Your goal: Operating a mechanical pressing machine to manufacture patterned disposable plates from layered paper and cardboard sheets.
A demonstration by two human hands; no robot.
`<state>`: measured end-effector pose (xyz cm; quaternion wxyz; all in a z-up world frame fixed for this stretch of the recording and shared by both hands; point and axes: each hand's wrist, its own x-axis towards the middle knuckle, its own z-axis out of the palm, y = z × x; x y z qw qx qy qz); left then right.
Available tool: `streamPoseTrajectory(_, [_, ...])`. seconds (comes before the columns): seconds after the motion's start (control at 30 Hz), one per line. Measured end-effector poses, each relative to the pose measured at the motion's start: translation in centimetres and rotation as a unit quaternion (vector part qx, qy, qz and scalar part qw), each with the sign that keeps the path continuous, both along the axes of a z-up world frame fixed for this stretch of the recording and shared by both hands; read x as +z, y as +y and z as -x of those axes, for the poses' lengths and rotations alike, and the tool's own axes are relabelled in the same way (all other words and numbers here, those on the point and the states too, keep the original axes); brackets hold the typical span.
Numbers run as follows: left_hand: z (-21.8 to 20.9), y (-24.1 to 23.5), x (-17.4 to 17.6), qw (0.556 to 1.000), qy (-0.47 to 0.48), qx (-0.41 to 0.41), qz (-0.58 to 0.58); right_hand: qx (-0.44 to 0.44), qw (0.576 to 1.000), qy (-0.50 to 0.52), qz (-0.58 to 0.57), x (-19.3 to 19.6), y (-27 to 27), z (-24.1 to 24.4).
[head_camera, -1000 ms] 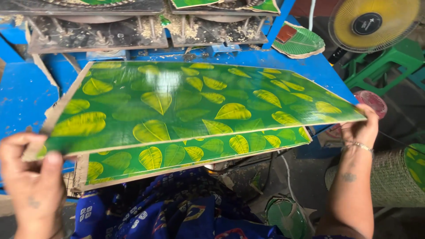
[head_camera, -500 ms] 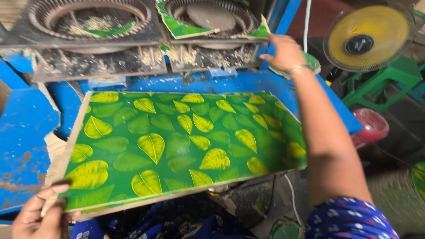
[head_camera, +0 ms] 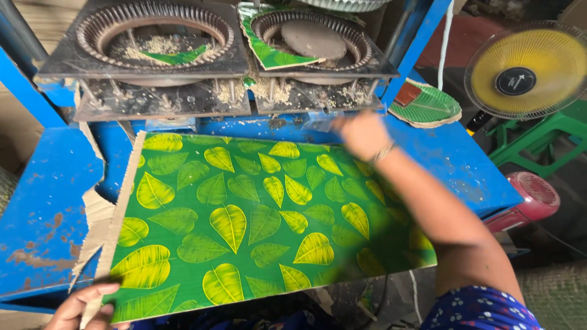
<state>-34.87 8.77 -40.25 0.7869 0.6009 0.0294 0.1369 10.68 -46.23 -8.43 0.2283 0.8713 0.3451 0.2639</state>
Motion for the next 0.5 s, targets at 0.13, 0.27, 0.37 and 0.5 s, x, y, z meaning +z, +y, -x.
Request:
streamPoseTrajectory(0.13, [0.9, -2.5, 2.6, 0.987, -0.030, 0.077, -0.135, 0.148, 0.983, 0.104, 0.001, -6.5, 0.4, 1.8])
streamPoseTrajectory(0.27, [3.0, -2.4, 2.9, 0.992, -0.020, 0.068, -0.103, 0.012, 0.985, 0.130, -0.115, -6.0, -3.2, -0.6])
streamPoseTrajectory(0.37, [4.8, -2.0, 3.1, 0.996, -0.021, 0.069, -0.053, -0.156, 0.936, 0.300, -0.093, -5.6, -10.0, -0.4])
streamPoseTrajectory(0.5, [4.9, 6.3, -0.6, 0.991, 0.098, 0.085, 0.023, -0.071, 0.865, 0.480, -0.126, -1.9, -17.5, 9.2])
